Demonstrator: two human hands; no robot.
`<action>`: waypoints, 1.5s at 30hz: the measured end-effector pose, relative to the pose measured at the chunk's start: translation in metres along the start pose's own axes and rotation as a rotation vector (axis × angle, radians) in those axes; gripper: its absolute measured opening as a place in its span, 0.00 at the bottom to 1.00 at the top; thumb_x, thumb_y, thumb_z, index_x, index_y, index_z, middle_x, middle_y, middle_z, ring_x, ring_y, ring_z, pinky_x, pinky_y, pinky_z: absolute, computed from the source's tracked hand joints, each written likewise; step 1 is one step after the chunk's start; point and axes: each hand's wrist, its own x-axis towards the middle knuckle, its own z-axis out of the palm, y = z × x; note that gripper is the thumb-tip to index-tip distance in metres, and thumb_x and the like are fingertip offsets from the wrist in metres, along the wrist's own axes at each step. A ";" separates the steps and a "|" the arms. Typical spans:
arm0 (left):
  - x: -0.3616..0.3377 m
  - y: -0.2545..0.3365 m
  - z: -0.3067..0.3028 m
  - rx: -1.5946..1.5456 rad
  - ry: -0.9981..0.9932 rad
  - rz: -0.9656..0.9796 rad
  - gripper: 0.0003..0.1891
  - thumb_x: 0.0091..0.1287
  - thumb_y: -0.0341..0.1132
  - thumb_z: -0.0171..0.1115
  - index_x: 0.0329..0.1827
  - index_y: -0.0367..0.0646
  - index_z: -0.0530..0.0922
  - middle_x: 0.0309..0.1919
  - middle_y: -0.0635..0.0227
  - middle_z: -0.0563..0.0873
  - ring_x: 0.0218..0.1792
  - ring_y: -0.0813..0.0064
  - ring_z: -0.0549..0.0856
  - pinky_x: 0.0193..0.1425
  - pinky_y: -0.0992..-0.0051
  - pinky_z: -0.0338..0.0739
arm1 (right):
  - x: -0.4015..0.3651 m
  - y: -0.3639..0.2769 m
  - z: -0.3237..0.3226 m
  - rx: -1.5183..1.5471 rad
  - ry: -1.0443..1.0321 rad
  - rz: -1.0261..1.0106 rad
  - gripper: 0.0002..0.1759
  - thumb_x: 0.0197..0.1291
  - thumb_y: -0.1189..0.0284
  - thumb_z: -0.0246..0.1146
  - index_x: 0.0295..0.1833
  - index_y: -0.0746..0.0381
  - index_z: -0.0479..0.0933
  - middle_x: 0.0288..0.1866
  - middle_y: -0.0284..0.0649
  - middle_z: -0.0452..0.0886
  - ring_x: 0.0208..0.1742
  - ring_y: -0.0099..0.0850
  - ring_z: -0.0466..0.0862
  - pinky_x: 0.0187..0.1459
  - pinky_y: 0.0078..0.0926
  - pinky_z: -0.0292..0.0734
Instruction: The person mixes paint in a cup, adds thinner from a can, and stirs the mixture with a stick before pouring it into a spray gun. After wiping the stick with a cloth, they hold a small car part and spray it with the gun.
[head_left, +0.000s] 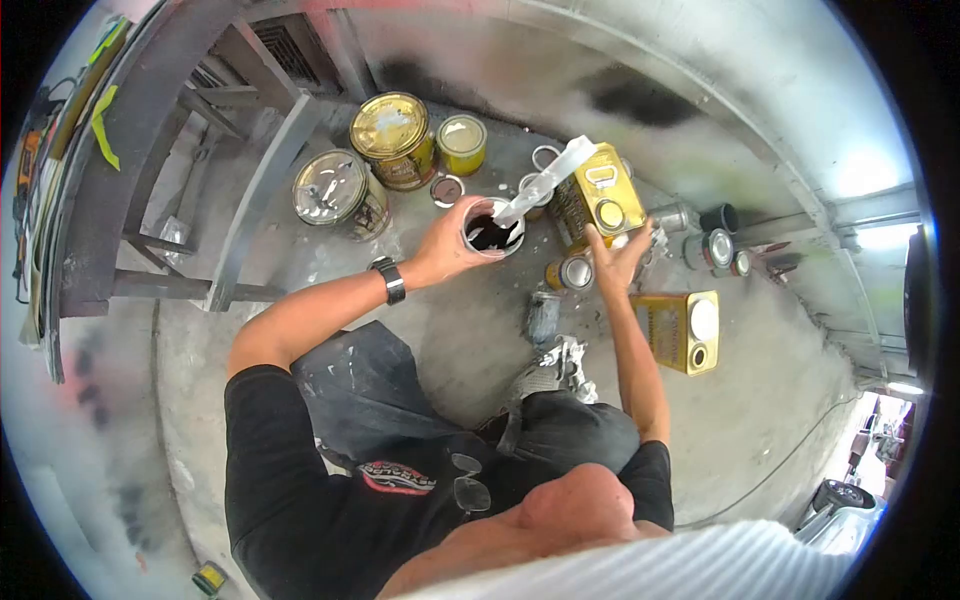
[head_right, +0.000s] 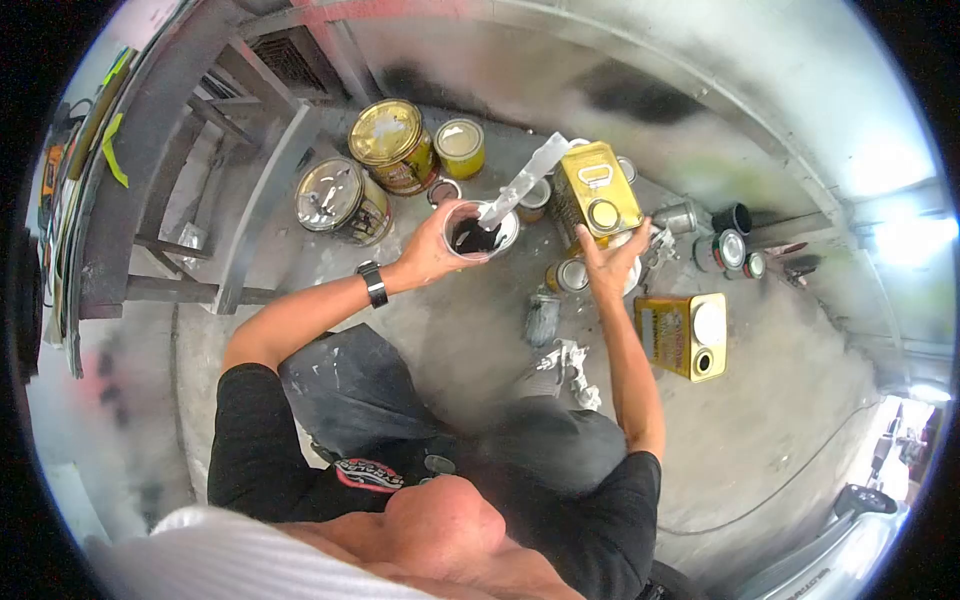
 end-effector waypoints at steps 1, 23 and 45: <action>0.000 0.004 -0.001 0.014 -0.018 0.025 0.45 0.55 0.42 0.88 0.73 0.39 0.69 0.64 0.56 0.83 0.68 0.64 0.83 0.76 0.65 0.75 | -0.001 -0.014 -0.018 -0.161 0.002 -0.061 0.66 0.51 0.63 0.86 0.83 0.75 0.48 0.77 0.62 0.60 0.79 0.54 0.64 0.80 0.46 0.59; -0.011 0.014 0.011 0.221 -0.104 0.246 0.41 0.53 0.36 0.86 0.70 0.42 0.73 0.62 0.54 0.82 0.63 0.49 0.83 0.68 0.57 0.79 | -0.019 -0.190 -0.063 0.265 -0.656 -0.325 0.13 0.67 0.76 0.70 0.57 0.59 0.83 0.37 0.46 0.86 0.31 0.48 0.86 0.31 0.42 0.80; -0.012 0.004 0.010 0.223 -0.120 0.276 0.43 0.50 0.35 0.88 0.70 0.46 0.74 0.63 0.56 0.83 0.66 0.51 0.82 0.71 0.56 0.79 | -0.020 -0.195 -0.057 0.301 -0.715 -0.359 0.13 0.65 0.79 0.71 0.55 0.60 0.85 0.39 0.46 0.86 0.33 0.49 0.87 0.33 0.41 0.80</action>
